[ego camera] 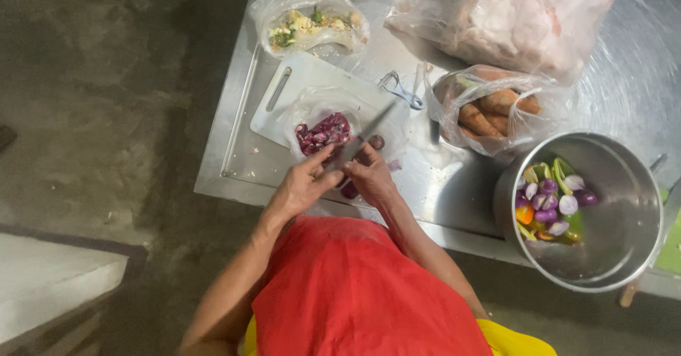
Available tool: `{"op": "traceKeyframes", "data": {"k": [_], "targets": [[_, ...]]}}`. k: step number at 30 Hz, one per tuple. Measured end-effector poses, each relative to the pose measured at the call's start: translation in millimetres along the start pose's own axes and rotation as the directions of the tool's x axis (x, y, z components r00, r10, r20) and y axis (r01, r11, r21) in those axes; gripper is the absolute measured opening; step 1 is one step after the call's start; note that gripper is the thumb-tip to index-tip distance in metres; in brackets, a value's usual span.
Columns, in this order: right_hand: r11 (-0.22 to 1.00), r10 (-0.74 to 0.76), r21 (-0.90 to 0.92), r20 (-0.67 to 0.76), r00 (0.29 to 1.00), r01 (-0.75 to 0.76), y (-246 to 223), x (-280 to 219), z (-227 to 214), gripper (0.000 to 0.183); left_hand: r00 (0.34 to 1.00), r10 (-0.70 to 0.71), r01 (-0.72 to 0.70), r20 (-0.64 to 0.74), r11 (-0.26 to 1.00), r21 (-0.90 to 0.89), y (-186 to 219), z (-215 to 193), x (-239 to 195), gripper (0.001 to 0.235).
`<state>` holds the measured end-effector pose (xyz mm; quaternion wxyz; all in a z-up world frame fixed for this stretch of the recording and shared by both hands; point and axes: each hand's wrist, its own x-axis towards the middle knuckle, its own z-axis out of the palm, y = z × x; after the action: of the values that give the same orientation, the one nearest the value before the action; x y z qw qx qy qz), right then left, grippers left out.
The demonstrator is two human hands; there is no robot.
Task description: The person chops red onions on a white cutting board using a knife and places the pieces into a metal bowl containing other sliced vegetables.
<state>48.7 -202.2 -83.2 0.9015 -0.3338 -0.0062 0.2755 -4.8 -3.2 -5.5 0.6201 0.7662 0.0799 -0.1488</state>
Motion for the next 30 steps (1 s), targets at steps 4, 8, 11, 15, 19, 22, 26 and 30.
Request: {"op": "traceKeyframes", "data": {"k": [4, 8, 11, 15, 19, 22, 26, 30], "targets": [[0.997, -0.043, -0.071, -0.024, 0.999, 0.041, 7.0, -3.0, -7.1, 0.041, 0.996, 0.028, -0.040, 0.087, 0.990, 0.132, 11.3, -8.5, 1.2, 0.075], [0.988, -0.030, -0.154, -0.060, 0.998, 0.020, 6.1, -10.7, 7.1, 0.040, 0.973, 0.174, -0.170, 0.151, 0.985, -0.040, -11.5, -22.0, 20.2, 0.061], [0.997, -0.054, -0.068, -0.143, 0.988, 0.045, 5.4, -10.6, 30.2, 0.042, 0.975, 0.173, -0.159, 0.140, 0.982, -0.105, -17.4, -32.5, 26.2, 0.060], [0.993, -0.115, -0.056, -0.218, 0.969, 0.106, 5.7, -11.9, 50.1, 0.049, 0.974, 0.030, -0.035, 0.226, 0.999, 0.020, 1.7, -40.4, 19.3, 0.068], [0.981, -0.170, 0.042, -0.264, 0.949, 0.188, 24.1, -14.0, 52.5, 0.051, 0.942, 0.137, -0.149, 0.306, 0.989, 0.016, 12.6, -40.0, 15.3, 0.077], [0.977, -0.196, 0.007, -0.342, 0.919, 0.211, 37.0, -9.4, 51.7, 0.047, 0.901, 0.325, -0.304, 0.288, 0.946, -0.115, 5.7, -46.2, 23.1, 0.068], [0.978, -0.184, 0.024, -0.375, 0.909, 0.208, 42.4, -9.3, 59.9, 0.046, 0.906, 0.288, -0.268, 0.311, 0.957, -0.109, -13.9, -56.9, 50.7, 0.058], [0.971, -0.222, 0.002, -0.384, 0.896, 0.241, 46.8, -6.6, 64.6, 0.048, 0.945, 0.088, -0.058, 0.316, 0.993, -0.103, -16.0, -66.3, 63.5, 0.062]]}}
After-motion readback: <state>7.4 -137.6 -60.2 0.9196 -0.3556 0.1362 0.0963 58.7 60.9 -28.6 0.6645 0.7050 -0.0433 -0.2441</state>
